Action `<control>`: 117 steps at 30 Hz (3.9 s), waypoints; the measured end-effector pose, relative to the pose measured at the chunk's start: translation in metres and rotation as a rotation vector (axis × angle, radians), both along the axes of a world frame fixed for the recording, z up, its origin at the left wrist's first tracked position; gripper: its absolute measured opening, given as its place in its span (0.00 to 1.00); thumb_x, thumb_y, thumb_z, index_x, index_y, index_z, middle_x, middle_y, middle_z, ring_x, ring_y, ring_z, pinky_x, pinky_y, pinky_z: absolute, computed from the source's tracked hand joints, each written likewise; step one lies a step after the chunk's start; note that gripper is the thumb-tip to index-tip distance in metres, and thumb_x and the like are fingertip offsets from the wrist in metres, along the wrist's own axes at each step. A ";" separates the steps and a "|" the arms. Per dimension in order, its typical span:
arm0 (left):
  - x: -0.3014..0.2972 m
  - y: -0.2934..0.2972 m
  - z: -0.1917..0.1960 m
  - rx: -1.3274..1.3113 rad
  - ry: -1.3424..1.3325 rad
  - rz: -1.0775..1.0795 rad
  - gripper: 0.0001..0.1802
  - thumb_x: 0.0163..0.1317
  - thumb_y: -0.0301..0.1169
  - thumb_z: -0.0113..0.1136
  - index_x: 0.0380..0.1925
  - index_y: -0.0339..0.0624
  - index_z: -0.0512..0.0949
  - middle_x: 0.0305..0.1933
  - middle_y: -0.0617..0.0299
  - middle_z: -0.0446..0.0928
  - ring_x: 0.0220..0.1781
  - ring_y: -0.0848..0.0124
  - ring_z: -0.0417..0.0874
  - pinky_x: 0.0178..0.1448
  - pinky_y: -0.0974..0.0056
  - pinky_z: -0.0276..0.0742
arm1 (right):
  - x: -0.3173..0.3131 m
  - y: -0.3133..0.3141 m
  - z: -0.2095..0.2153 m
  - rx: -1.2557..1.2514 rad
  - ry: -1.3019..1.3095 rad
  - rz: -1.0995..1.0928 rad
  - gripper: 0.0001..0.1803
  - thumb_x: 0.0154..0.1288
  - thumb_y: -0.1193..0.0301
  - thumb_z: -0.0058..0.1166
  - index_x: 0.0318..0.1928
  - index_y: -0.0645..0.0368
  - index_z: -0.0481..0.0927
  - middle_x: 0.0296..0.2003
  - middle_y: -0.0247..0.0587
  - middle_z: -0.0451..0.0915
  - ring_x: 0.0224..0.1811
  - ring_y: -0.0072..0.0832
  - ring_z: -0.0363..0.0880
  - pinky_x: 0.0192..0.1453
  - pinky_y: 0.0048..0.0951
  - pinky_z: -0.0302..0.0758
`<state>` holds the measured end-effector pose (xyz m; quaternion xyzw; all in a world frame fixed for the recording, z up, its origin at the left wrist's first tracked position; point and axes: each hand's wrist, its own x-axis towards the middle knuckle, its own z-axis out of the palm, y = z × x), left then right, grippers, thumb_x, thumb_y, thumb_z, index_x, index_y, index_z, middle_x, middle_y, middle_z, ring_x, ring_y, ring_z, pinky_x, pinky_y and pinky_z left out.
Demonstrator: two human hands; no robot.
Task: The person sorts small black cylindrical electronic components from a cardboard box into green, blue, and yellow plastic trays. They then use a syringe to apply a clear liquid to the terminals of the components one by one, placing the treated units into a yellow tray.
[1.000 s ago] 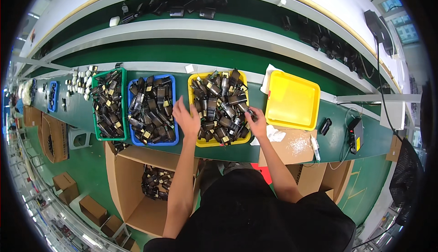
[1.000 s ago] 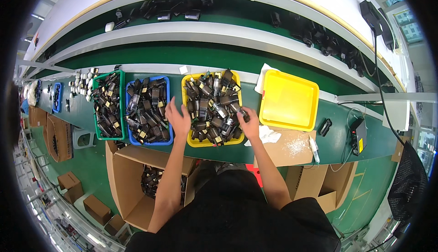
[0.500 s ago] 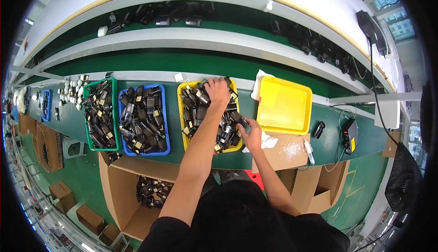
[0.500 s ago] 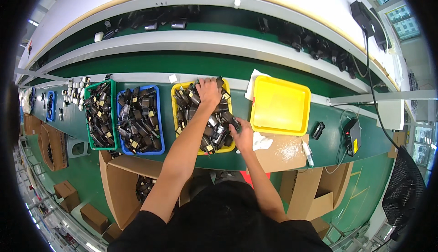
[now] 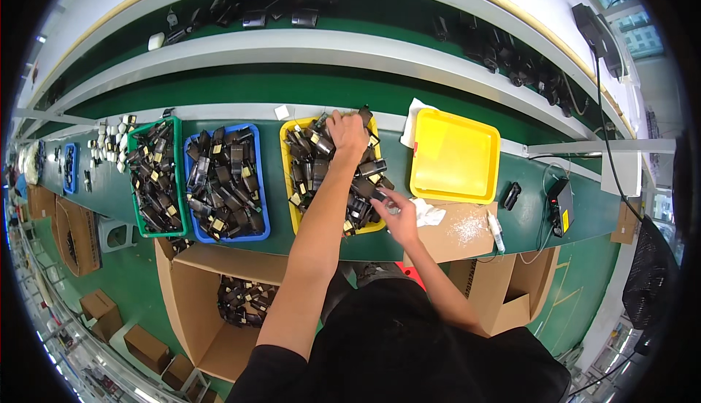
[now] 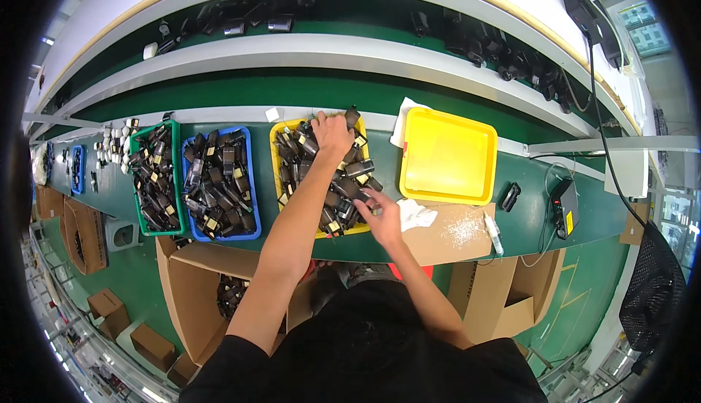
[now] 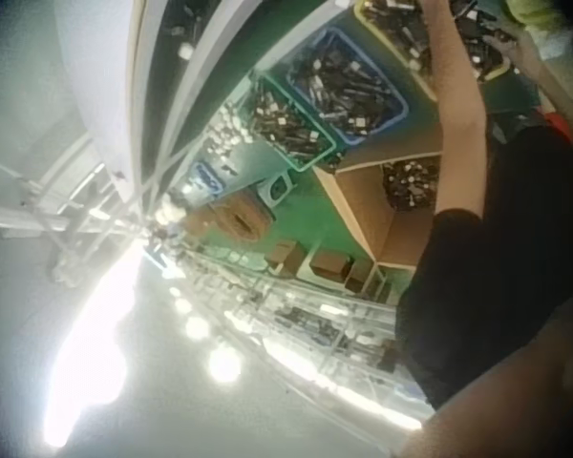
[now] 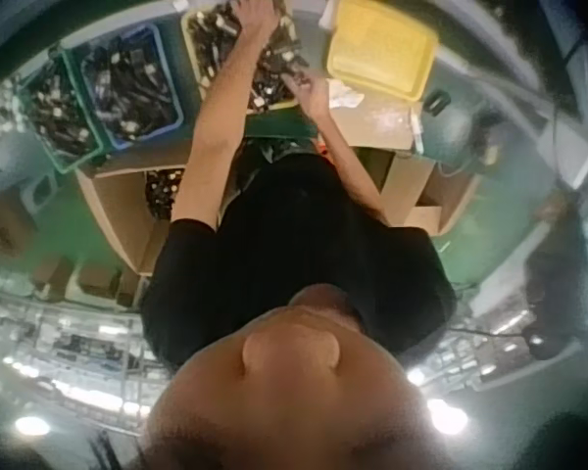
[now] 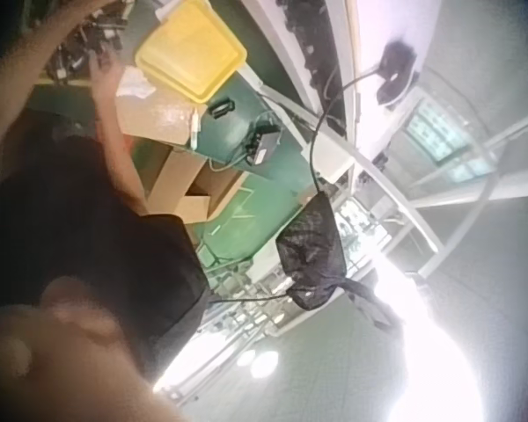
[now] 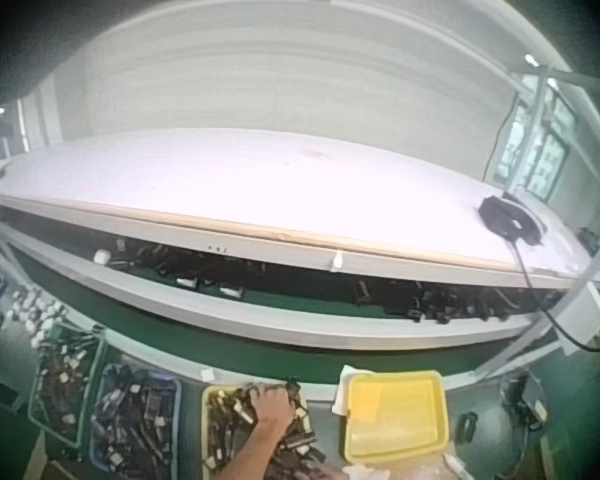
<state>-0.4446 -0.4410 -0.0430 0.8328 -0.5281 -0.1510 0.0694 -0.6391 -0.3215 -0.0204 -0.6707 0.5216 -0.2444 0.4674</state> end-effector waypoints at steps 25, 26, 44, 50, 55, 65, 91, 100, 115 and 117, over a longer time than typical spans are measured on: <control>0.016 0.183 0.022 -0.423 0.217 0.256 0.18 0.62 0.33 0.62 0.52 0.49 0.78 0.57 0.59 0.71 0.61 0.54 0.66 0.62 0.48 0.62 | -0.031 -0.056 -0.010 -0.033 0.331 0.219 0.24 0.55 0.67 0.67 0.51 0.68 0.81 0.39 0.57 0.82 0.40 0.48 0.83 0.48 0.38 0.79; 0.018 0.189 0.023 -0.442 0.213 0.257 0.19 0.63 0.33 0.61 0.55 0.49 0.77 0.57 0.56 0.71 0.61 0.53 0.67 0.62 0.48 0.62 | -0.032 -0.056 0.003 -0.037 0.354 0.226 0.23 0.56 0.66 0.65 0.50 0.68 0.82 0.38 0.56 0.82 0.38 0.46 0.83 0.46 0.38 0.79; 0.026 0.279 -0.021 -0.463 0.355 0.613 0.25 0.71 0.38 0.50 0.64 0.37 0.67 0.60 0.43 0.69 0.63 0.46 0.69 0.69 0.49 0.62 | 0.067 -0.004 0.019 -0.458 0.263 0.394 0.25 0.56 0.65 0.66 0.54 0.61 0.80 0.52 0.42 0.75 0.53 0.45 0.71 0.58 0.41 0.69; 0.041 0.275 -0.051 -0.369 0.497 0.608 0.29 0.74 0.44 0.44 0.67 0.37 0.64 0.63 0.41 0.68 0.65 0.45 0.68 0.70 0.52 0.61 | 0.004 -0.024 -0.012 -0.294 0.100 -0.004 0.21 0.68 0.63 0.55 0.53 0.68 0.78 0.51 0.57 0.78 0.53 0.53 0.75 0.61 0.42 0.70; 0.048 0.259 -0.060 -0.330 0.595 0.561 0.30 0.76 0.45 0.40 0.67 0.33 0.64 0.62 0.41 0.69 0.65 0.47 0.69 0.69 0.54 0.62 | -0.038 -0.012 -0.079 0.413 -0.084 -0.230 0.34 0.74 0.47 0.43 0.62 0.66 0.73 0.55 0.51 0.78 0.55 0.37 0.77 0.60 0.35 0.72; 0.036 0.247 -0.088 -0.400 0.711 0.648 0.33 0.75 0.51 0.39 0.68 0.37 0.62 0.63 0.43 0.64 0.66 0.48 0.63 0.73 0.53 0.54 | 0.003 0.021 -0.116 0.144 0.040 -0.232 0.32 0.79 0.54 0.28 0.64 0.69 0.69 0.63 0.65 0.67 0.69 0.55 0.58 0.75 0.40 0.50; 0.027 0.352 0.332 -0.757 0.468 0.423 0.29 0.69 0.32 0.51 0.67 0.31 0.61 0.54 0.49 0.65 0.56 0.55 0.70 0.64 0.59 0.64 | 0.014 0.102 0.315 -0.297 -0.162 0.021 0.32 0.81 0.54 0.25 0.65 0.72 0.65 0.39 0.48 0.67 0.45 0.37 0.68 0.57 0.36 0.65; 0.135 0.217 0.415 -0.773 0.331 0.287 0.28 0.68 0.44 0.50 0.51 0.26 0.75 0.49 0.50 0.75 0.51 0.64 0.74 0.58 0.65 0.66 | 0.078 0.008 0.382 -0.428 -0.198 -0.066 0.29 0.79 0.53 0.29 0.45 0.70 0.73 0.35 0.65 0.74 0.45 0.56 0.70 0.55 0.49 0.65; 0.265 -0.068 0.400 -0.625 0.287 0.237 0.38 0.62 0.53 0.49 0.41 0.16 0.78 0.43 0.29 0.80 0.52 0.47 0.83 0.57 0.54 0.73 | 0.190 -0.230 0.374 -0.457 -0.036 -0.145 0.35 0.75 0.51 0.35 0.46 0.80 0.77 0.49 0.85 0.69 0.56 0.68 0.68 0.65 0.56 0.63; 0.276 -0.092 0.401 -0.652 0.211 0.229 0.38 0.62 0.54 0.48 0.44 0.18 0.78 0.47 0.28 0.79 0.56 0.46 0.81 0.61 0.55 0.71 | 0.199 -0.253 0.371 -0.472 -0.043 -0.159 0.35 0.74 0.51 0.36 0.46 0.80 0.76 0.50 0.85 0.69 0.57 0.68 0.68 0.65 0.56 0.63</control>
